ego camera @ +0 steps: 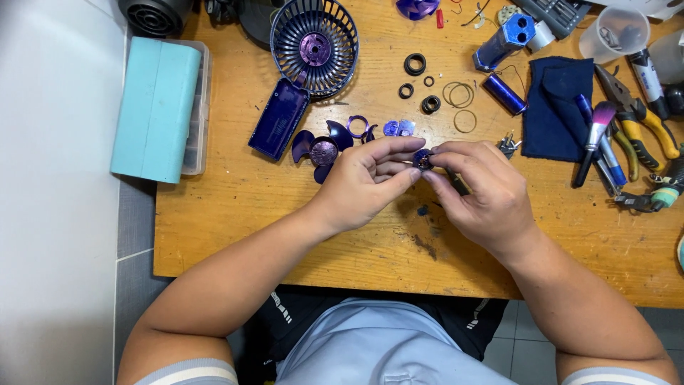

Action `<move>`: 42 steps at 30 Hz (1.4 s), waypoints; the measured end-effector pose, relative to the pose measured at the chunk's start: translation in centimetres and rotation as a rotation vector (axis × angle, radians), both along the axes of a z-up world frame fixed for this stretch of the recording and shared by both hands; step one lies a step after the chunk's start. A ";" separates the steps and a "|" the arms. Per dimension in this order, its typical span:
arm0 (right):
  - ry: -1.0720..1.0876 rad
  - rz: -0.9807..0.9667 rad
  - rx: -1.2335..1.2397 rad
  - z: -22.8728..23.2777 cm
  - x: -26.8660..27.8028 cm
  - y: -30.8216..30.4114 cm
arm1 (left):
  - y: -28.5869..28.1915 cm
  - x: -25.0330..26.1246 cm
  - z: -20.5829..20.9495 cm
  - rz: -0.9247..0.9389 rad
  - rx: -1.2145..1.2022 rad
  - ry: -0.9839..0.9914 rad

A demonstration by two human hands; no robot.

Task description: Repairing a small portable fan by carefully assembling the internal motor, gears, and circuit board using hand tools.

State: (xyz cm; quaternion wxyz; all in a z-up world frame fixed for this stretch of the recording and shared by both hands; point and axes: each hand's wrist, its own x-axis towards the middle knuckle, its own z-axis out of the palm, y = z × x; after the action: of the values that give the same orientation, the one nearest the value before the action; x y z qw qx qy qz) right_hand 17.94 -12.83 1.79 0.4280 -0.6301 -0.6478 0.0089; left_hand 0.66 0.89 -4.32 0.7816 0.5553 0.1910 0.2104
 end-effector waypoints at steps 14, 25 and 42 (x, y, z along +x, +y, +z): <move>0.139 0.010 0.035 0.3 -0.4 0.3 | 0.2 -0.6 1.0 0.040 0.030 0.063; 0.486 0.012 -0.033 -1.6 -0.1 -1.0 | -0.1 0.0 1.1 0.057 -0.078 -0.044; 0.947 0.156 -0.151 -1.2 -0.1 -1.1 | 0.1 -0.4 1.3 -0.035 -0.046 -0.078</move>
State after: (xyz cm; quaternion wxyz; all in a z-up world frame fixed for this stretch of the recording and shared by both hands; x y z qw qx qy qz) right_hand 17.80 -13.96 0.58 0.6269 -0.5356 -0.4249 0.3737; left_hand 0.22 0.96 -3.02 0.8047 0.5317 0.1554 0.2137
